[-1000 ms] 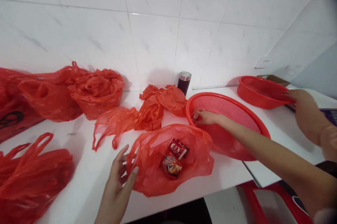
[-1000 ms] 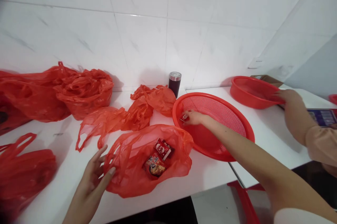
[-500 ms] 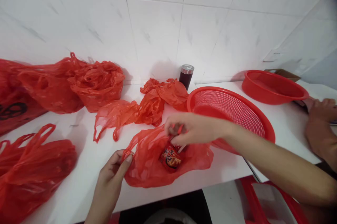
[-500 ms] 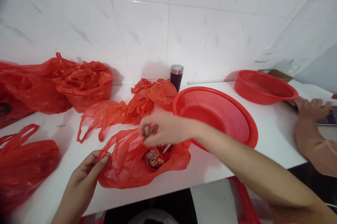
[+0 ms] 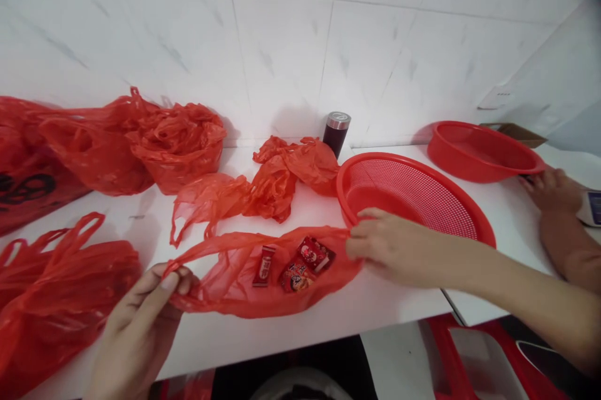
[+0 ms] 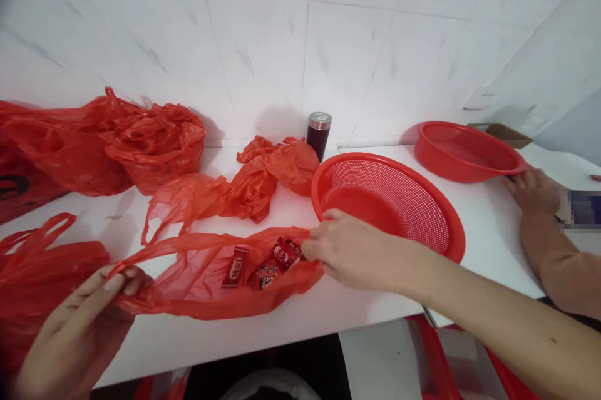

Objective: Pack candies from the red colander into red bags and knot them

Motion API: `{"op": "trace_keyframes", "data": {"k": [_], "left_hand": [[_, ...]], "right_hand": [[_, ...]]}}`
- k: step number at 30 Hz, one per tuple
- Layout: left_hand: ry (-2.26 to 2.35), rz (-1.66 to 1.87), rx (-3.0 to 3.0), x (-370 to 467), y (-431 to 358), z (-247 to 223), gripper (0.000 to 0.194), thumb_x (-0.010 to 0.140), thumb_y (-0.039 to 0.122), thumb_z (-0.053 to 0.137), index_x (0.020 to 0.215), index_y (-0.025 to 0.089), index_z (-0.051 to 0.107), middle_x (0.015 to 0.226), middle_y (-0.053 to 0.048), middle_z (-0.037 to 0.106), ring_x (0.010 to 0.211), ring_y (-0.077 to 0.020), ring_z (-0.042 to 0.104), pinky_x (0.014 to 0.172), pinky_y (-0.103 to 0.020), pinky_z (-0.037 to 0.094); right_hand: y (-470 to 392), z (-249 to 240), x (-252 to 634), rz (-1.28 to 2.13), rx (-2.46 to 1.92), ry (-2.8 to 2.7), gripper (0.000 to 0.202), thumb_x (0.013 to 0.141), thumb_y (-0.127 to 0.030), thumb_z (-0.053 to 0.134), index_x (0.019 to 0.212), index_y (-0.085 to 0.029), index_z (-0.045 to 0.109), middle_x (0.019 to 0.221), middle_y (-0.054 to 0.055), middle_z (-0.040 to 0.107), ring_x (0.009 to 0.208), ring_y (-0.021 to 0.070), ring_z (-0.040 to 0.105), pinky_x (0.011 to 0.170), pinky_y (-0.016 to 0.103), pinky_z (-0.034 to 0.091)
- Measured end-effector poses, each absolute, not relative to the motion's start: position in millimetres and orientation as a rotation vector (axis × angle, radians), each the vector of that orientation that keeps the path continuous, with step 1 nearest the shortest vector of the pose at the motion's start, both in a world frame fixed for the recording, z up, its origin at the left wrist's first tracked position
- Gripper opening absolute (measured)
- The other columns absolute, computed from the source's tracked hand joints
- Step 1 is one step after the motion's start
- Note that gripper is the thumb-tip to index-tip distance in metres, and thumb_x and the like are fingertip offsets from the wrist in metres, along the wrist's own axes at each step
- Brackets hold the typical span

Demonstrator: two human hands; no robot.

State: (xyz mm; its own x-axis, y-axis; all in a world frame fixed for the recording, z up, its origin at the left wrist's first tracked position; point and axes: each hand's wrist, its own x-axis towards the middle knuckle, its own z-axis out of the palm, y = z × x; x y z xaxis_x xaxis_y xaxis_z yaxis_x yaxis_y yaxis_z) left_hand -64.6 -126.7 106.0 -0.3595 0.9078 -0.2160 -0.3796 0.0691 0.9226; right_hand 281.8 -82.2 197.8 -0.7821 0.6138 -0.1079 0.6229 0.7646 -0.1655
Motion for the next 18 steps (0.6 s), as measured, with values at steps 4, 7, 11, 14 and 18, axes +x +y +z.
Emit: {"op": "trace_keyframes", "data": {"k": [4,7,11,14,18], "left_hand": [[1.066,1.756,0.770,-67,-113,132,0.020,0.061,0.026,0.085,0.074,0.020,0.071,0.068,0.003,0.063,0.066,-0.0095,0.053,0.067,-0.018,0.052],[0.927,1.909,0.975,-65,-103,159,0.013,0.069,0.018,0.079,0.079,0.017,0.071,0.072,0.003,0.066,0.065,-0.0089,0.053,0.071,-0.020,0.053],[0.864,2.037,1.162,-54,-94,189,0.008,0.074,0.008,0.067,0.076,0.014,0.071,0.071,0.002,0.068,0.068,-0.0101,0.059,0.076,-0.023,0.052],[0.834,2.067,1.221,-48,-92,198,0.009,0.076,0.006,0.064,0.076,0.013,0.070,0.080,0.000,0.069,0.076,-0.0112,0.062,0.084,-0.027,0.050],[0.868,1.989,1.225,-46,-96,204,0.010,0.074,0.004,0.066,0.077,0.013,0.069,0.093,-0.003,0.069,0.089,-0.0115,0.062,0.085,-0.022,0.050]], "right_hand": [[-70,227,294,-0.249,1.371,3.280,0.017,0.088,-0.015,0.049,0.094,-0.025,0.061,0.096,0.003,0.061,0.086,0.0199,0.058,0.073,0.034,0.045],[-62,245,296,-0.248,1.554,3.446,0.020,0.086,-0.014,0.050,0.094,-0.028,0.063,0.097,0.001,0.062,0.087,0.0196,0.059,0.074,0.034,0.047],[-61,256,289,-0.355,1.812,3.483,0.021,0.086,-0.011,0.051,0.090,-0.025,0.066,0.092,0.001,0.064,0.082,0.0161,0.061,0.069,0.030,0.049],[-63,260,282,-0.650,1.660,3.509,0.022,0.086,-0.008,0.048,0.091,-0.022,0.065,0.089,0.000,0.064,0.079,0.0137,0.062,0.070,0.028,0.050],[-61,264,277,-0.874,1.246,3.436,0.020,0.087,-0.010,0.051,0.081,-0.022,0.066,0.094,0.001,0.064,0.086,0.0155,0.061,0.073,0.029,0.050]]}}
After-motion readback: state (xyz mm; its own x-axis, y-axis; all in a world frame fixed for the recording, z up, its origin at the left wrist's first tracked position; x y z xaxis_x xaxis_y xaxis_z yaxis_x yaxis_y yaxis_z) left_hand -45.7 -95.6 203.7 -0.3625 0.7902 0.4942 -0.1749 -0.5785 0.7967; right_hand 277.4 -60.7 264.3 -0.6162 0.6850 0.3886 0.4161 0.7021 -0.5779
